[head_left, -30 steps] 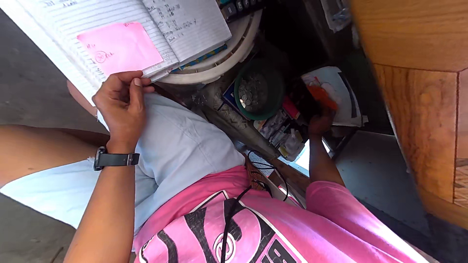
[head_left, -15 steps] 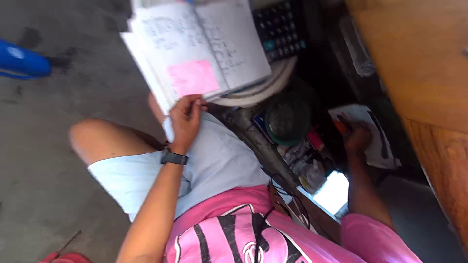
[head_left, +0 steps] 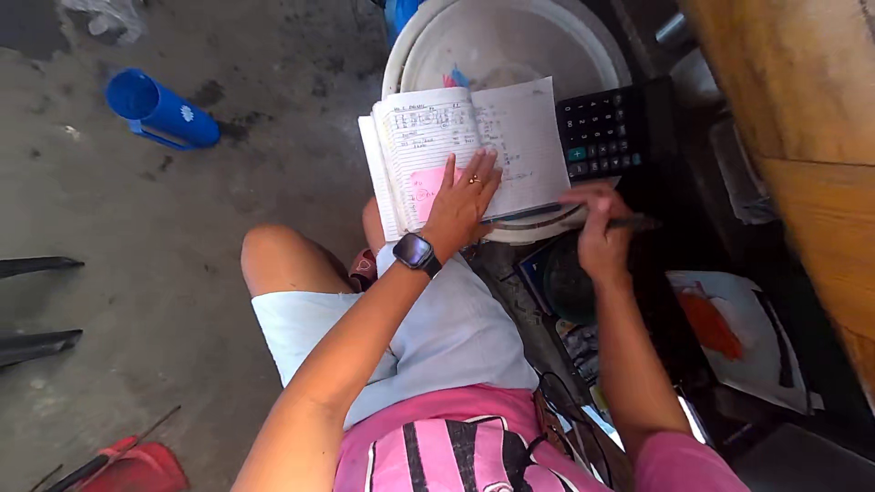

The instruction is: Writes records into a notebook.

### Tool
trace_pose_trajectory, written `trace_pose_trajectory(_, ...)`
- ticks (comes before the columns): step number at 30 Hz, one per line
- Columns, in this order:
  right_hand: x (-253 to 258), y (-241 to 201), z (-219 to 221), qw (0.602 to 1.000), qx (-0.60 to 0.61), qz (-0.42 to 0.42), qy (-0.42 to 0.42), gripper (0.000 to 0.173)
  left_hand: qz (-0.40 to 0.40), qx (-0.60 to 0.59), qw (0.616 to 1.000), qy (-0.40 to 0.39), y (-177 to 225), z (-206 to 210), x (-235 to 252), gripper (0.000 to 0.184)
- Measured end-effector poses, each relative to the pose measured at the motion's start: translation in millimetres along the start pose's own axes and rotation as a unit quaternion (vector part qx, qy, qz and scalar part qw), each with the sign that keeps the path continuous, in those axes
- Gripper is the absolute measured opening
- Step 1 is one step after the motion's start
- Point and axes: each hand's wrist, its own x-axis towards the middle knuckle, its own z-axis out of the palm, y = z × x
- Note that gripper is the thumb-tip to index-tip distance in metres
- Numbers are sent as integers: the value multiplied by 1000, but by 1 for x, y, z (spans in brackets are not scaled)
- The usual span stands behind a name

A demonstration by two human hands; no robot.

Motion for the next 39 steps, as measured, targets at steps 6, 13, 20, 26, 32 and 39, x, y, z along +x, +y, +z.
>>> trace_pose_trajectory(6,116,-21,93,868,422,236,113,59,-33,91,987,-131,-1,-21,1,111)
trace_pose_trajectory(13,129,-3,153,889,427,135,97,22,-56,164,963,-207,15,-31,6,80)
trace_pose_trajectory(20,133,5,145,931,336,115,85,27,-58,243,938,-241,33,-33,18,61)
trace_pose_trajectory(26,129,14,152,929,338,81,126,28,-75,240,937,-240,39,-30,21,55)
trace_pose_trajectory(32,128,14,153,940,312,68,116,26,-77,215,945,-234,35,-32,19,56)
trace_pose_trajectory(39,128,15,156,946,297,66,111,26,-78,210,947,-231,34,-31,17,59)
